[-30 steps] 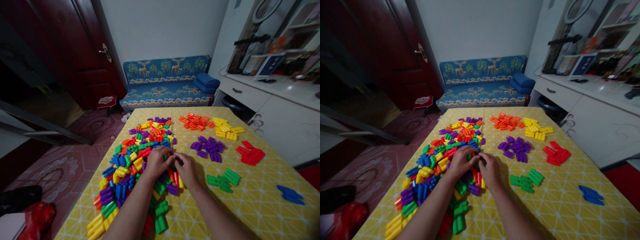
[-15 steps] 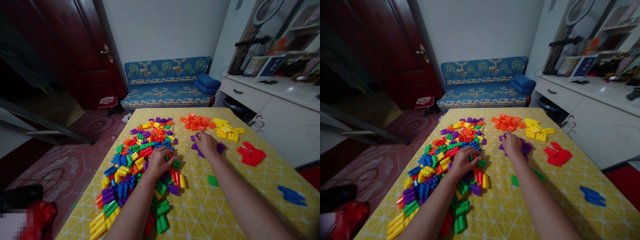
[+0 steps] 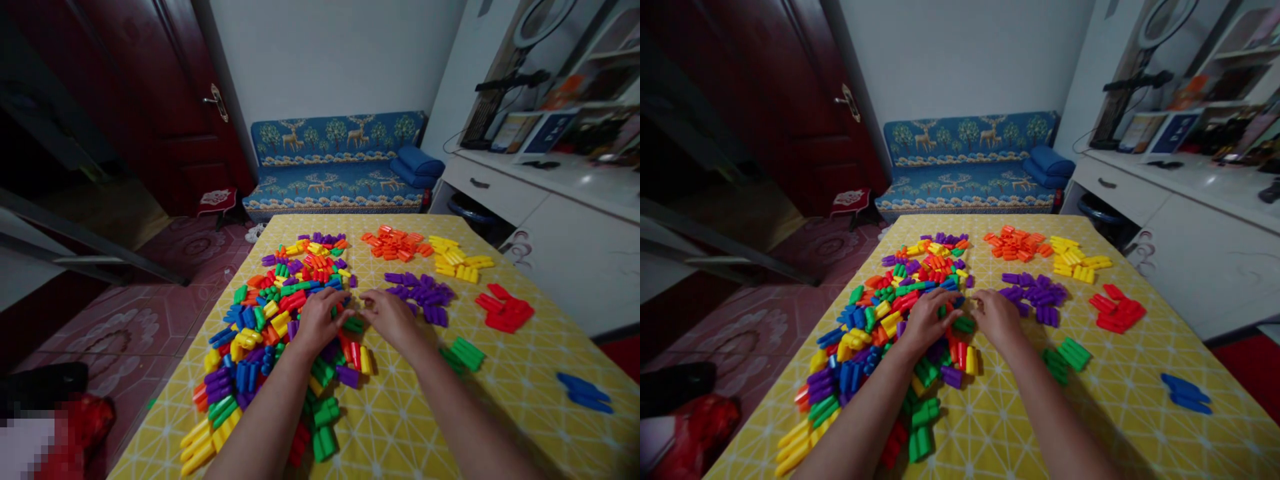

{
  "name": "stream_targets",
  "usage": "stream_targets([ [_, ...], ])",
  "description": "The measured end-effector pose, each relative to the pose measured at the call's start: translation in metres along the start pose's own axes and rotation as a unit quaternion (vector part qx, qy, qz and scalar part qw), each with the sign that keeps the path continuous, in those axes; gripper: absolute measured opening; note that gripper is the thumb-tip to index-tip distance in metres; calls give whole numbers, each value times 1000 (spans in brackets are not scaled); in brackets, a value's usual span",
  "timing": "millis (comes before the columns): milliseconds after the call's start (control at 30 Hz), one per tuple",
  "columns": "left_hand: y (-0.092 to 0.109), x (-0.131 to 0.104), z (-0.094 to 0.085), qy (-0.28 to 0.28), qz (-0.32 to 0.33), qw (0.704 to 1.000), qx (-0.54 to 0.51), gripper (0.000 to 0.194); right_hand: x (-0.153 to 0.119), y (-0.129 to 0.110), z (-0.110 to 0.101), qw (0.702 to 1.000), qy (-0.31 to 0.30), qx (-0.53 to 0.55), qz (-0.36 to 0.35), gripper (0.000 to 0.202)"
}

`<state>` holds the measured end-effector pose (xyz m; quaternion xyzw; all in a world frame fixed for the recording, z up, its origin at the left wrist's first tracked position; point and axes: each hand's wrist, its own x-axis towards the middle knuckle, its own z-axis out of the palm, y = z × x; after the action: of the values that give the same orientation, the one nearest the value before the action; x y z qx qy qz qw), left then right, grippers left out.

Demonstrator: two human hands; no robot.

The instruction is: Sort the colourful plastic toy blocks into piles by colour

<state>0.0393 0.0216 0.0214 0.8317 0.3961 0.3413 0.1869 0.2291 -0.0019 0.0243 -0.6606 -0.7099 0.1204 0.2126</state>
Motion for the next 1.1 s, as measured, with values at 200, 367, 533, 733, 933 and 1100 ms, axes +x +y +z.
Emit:
stream_targets([
  [200, 4, 0, -3, 20, -15, 997, -72, 27, -29, -23, 31, 1000, 20, -4, 10, 31],
  [367, 2, -1, -1, 41, -7, 998, -42, 26, -27, -8, 45, 976, 111, 182, 55, 21],
  [533, -2, -3, 3, -2, 17, 1000, 12, 47, -28, -5, 44, 929, 130, 338, 81, 27],
  [733, -8, -1, 6, -10, 16, 1000, 15, 45, -51, 18, -4, 948, 177, 254, 78, 27],
  [933, -13, 0, 9, -3, 21, 1000, -6, 37, -98, 116, -49, 943, 262, 72, 193, 36],
  [1100, -15, 1, 11, 1, 25, 1000, -12, 35, -118, 155, -46, 947, 258, -24, 190, 45],
])
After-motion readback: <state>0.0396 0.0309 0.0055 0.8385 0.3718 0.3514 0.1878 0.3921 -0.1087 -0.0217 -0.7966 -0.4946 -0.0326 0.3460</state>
